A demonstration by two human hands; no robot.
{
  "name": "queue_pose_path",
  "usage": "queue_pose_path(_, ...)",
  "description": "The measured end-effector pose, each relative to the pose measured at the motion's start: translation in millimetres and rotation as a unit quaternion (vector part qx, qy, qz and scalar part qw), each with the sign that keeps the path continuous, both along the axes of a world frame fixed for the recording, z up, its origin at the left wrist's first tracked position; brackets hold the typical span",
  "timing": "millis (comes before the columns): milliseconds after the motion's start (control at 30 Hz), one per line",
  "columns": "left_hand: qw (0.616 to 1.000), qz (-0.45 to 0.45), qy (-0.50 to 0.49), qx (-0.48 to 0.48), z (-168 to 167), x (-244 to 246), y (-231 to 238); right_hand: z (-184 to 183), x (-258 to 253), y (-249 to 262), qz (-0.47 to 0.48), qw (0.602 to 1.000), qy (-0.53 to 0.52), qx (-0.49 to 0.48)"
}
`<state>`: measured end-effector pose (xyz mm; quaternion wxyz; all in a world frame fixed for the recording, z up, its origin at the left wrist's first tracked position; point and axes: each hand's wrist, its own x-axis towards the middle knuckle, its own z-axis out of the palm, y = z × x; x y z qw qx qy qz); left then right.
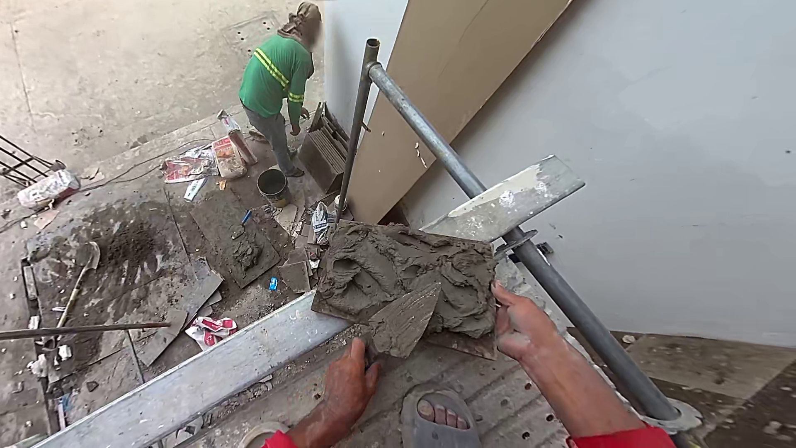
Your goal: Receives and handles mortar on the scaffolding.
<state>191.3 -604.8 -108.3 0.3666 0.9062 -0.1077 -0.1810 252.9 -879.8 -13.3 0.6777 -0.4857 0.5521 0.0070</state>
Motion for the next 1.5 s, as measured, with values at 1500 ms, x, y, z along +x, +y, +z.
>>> queue_pose_path(1500, 0.990, -0.103, -0.081, -0.046, 21.4, -10.3, -28.2, 21.5, 5.6, 5.3, -0.007, 1.000, 0.015, 0.012)
